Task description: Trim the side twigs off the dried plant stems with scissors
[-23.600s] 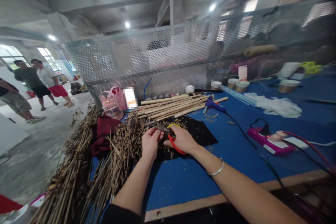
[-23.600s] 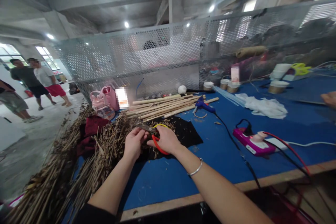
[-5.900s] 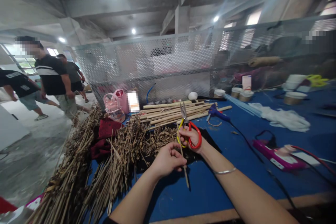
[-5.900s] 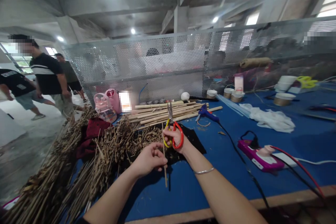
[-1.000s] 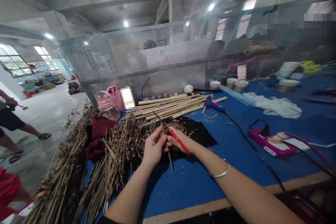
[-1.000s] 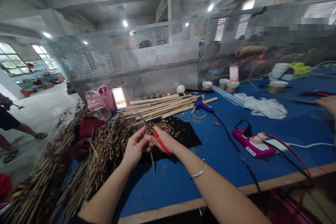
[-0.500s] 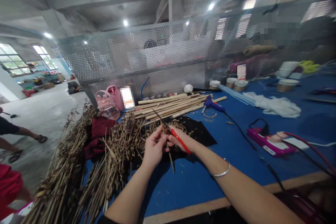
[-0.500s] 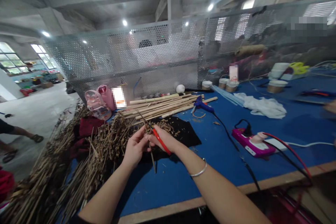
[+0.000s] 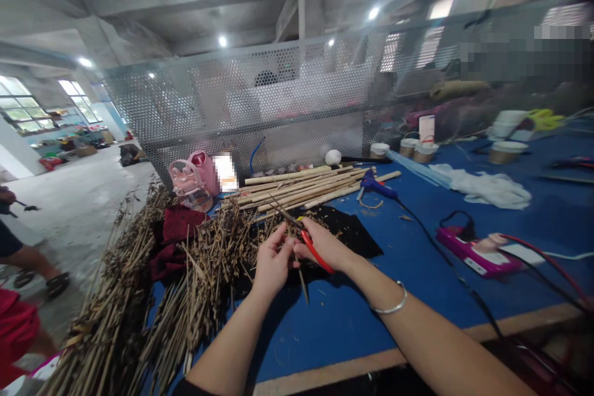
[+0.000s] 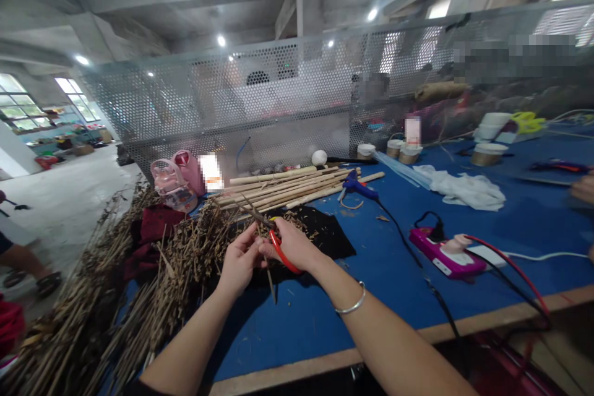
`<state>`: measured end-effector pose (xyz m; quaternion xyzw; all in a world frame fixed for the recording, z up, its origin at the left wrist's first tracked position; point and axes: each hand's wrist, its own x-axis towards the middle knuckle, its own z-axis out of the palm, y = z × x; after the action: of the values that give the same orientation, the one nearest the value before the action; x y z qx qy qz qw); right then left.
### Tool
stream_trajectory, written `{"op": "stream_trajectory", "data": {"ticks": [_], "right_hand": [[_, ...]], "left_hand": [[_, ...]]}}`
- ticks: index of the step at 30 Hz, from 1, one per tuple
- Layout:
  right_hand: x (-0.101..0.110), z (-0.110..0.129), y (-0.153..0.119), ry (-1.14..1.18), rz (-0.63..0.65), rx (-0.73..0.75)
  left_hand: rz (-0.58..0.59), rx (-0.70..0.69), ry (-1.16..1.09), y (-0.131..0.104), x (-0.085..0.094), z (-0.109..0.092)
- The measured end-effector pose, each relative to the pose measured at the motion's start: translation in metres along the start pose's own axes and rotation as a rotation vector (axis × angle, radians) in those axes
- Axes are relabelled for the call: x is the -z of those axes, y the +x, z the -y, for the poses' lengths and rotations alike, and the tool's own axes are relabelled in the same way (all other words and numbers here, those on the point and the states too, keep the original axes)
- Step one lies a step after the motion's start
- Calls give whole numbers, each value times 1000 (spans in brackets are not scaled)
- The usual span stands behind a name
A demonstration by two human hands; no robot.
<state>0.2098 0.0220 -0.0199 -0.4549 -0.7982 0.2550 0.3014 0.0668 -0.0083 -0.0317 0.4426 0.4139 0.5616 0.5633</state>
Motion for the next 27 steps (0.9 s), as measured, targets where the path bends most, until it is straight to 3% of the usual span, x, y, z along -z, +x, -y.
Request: {"op": "stream_trajectory", "data": {"ticks": [8, 13, 17, 22, 27], "right_hand": [[0, 0, -1, -136, -35, -111], [-4, -5, 1, -41, -45, -135], [-5, -8, 3, 13, -30, -128], [-5, -8, 3, -102, -43, -127], [-6, -6, 0, -101, -21, -80]], "left_hand": [[30, 0, -6, 1, 1, -2], [35, -6, 5, 1, 2, -3], [64, -21, 22, 3, 4, -2], [81, -52, 27, 5, 6, 0], [48, -19, 0, 6, 5, 0]]}}
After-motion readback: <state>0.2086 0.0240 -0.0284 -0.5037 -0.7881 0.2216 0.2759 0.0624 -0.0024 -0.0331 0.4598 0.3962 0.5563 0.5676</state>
